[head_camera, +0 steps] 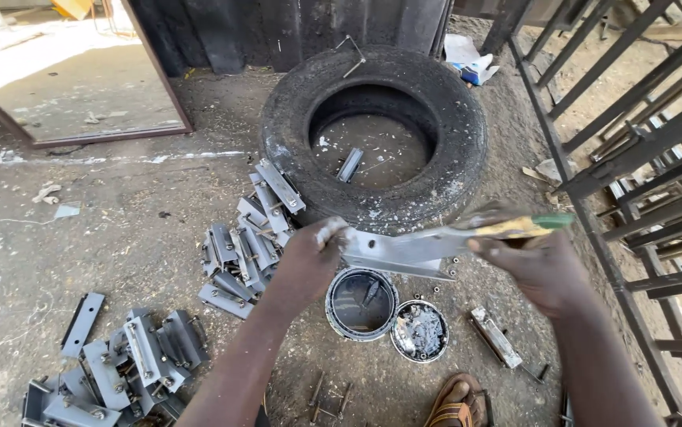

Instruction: Painting metal L-brackets with a paintbrush and grey paint

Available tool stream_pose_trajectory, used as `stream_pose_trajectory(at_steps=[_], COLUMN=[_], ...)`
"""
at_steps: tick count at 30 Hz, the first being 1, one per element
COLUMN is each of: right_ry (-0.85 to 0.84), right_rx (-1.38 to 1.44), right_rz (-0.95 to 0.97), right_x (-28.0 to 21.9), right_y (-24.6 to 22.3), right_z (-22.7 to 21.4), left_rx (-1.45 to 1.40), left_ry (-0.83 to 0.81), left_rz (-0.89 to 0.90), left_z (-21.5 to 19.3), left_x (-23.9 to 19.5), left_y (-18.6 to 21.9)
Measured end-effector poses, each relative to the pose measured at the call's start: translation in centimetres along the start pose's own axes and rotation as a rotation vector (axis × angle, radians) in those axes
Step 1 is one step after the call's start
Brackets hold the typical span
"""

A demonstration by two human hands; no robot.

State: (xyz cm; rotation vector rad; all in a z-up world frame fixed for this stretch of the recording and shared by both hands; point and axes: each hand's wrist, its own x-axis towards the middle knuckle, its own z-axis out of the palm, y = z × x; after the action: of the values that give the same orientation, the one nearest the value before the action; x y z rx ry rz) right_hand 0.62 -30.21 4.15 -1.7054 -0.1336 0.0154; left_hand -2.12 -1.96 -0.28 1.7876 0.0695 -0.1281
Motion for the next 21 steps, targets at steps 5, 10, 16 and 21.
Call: stream_pose_trajectory(at_steps=[5, 10, 16, 21], right_ry=[-0.068, -0.001, 0.038, -0.032], right_rx=[0.072, 0.057, -0.107, -0.106], right_rz=[-0.015, -0.091, -0.058, 0.034], right_x=[-0.2, 0.3, 0.3, 0.1], right_y=[0.2, -0.9, -0.4, -1.0], right_z=[1.1, 1.2, 0.4, 2.1], left_rx=[-0.023, 0.005, -0.051, -0.163], left_ry=[-0.074, -0.04, -0.096, -0.104], left_rz=[0.011, 0.09, -0.047, -0.063], left_z=[0.8, 1.1, 0.7, 0.4], left_x=[0.0, 1.3, 2.7, 1.2], left_y=[-1.1, -3.9, -3.3, -0.9])
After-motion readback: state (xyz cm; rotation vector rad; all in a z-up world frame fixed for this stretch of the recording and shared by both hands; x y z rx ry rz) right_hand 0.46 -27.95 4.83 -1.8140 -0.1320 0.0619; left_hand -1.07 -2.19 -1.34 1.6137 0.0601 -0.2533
